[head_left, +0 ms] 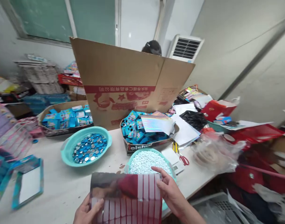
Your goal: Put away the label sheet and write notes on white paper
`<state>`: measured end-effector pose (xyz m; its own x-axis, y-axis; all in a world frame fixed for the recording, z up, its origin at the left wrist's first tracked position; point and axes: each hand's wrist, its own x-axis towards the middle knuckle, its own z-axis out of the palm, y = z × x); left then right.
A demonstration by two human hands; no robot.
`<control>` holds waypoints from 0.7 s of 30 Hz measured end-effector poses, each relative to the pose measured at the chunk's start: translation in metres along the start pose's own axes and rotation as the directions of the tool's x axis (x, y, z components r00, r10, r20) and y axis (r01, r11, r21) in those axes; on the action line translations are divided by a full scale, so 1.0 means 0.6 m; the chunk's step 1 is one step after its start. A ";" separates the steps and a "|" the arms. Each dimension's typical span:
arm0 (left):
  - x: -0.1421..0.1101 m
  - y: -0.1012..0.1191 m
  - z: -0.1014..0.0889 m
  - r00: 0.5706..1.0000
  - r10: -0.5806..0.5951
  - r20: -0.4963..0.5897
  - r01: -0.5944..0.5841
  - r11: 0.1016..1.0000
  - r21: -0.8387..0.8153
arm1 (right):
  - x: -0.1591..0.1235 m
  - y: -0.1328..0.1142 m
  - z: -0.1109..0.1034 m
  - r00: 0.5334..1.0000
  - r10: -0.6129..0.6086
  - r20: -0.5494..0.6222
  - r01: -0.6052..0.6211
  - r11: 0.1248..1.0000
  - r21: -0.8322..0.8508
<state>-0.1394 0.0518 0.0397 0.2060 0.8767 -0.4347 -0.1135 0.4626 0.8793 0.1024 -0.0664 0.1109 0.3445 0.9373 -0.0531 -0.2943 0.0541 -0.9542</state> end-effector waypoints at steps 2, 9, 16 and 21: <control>0.003 0.022 0.036 0.997 -0.018 0.075 0.025 0.996 -0.089 | -0.013 0.003 -0.012 1.000 0.002 0.030 -0.005 0.993 0.122; 0.022 0.054 0.170 0.978 0.049 0.201 -0.036 0.997 -0.070 | 0.004 0.007 -0.113 0.996 -0.015 -0.092 0.026 0.992 0.125; 0.125 0.188 0.364 0.882 0.195 0.428 -0.264 0.959 0.107 | 0.160 -0.064 -0.368 0.913 -0.108 -0.394 0.145 0.987 0.067; 0.252 0.310 0.573 0.790 0.151 0.594 -0.395 0.866 0.306 | 0.335 -0.084 -0.544 0.823 -0.140 -0.550 0.186 0.982 0.029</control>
<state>0.2050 0.2248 0.2045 0.7226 0.6847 -0.0949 0.1175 0.0137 0.9930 0.4776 0.0071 0.0520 0.8154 0.5744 -0.0725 -0.2508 0.2376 -0.9384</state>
